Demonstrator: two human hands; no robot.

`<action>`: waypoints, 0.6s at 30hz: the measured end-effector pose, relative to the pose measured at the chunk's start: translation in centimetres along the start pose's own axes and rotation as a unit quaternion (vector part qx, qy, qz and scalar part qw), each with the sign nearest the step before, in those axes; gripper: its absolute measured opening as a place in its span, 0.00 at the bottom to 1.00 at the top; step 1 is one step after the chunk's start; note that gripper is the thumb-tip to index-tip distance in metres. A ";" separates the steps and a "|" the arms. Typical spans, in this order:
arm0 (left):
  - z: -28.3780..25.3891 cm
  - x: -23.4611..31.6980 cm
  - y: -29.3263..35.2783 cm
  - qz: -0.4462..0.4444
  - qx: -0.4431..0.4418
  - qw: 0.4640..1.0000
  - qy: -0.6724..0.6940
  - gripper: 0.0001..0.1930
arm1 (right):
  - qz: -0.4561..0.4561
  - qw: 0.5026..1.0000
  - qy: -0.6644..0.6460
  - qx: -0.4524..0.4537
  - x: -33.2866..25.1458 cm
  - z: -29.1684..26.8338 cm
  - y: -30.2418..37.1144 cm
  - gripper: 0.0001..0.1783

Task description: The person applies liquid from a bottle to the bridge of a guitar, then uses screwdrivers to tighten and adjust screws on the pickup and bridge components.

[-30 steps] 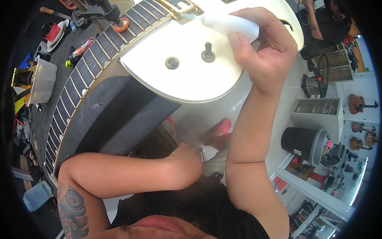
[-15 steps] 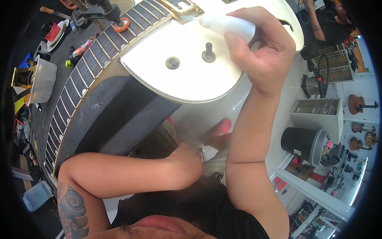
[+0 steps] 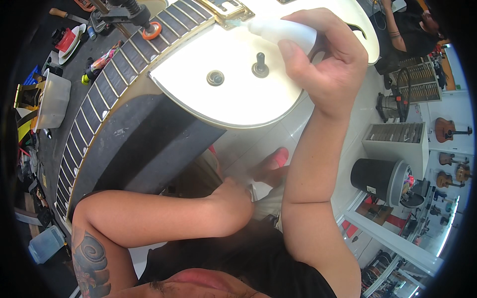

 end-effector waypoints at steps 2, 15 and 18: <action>0.1 0.0 0.0 0.000 0.004 1.000 0.001 0.16 | -0.006 1.000 0.005 -0.003 0.0 0.0 0.0 0.16; 0.1 0.0 -0.2 -0.003 0.002 1.000 0.005 0.16 | 0.008 0.999 0.028 -0.033 0.1 -0.2 0.3 0.18; 0.2 0.0 -0.3 -0.005 0.001 1.000 0.004 0.17 | 0.007 0.999 0.030 -0.032 0.1 -0.3 0.3 0.18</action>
Point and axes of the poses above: each hand's wrist, its own y-axis away from the middle knuckle, its own z-axis out of the palm, x = y × z, the point moved 3 cm from there along -y, towards the middle knuckle, and after that the axes turned 3 degrees about y, right-handed, at the moved point
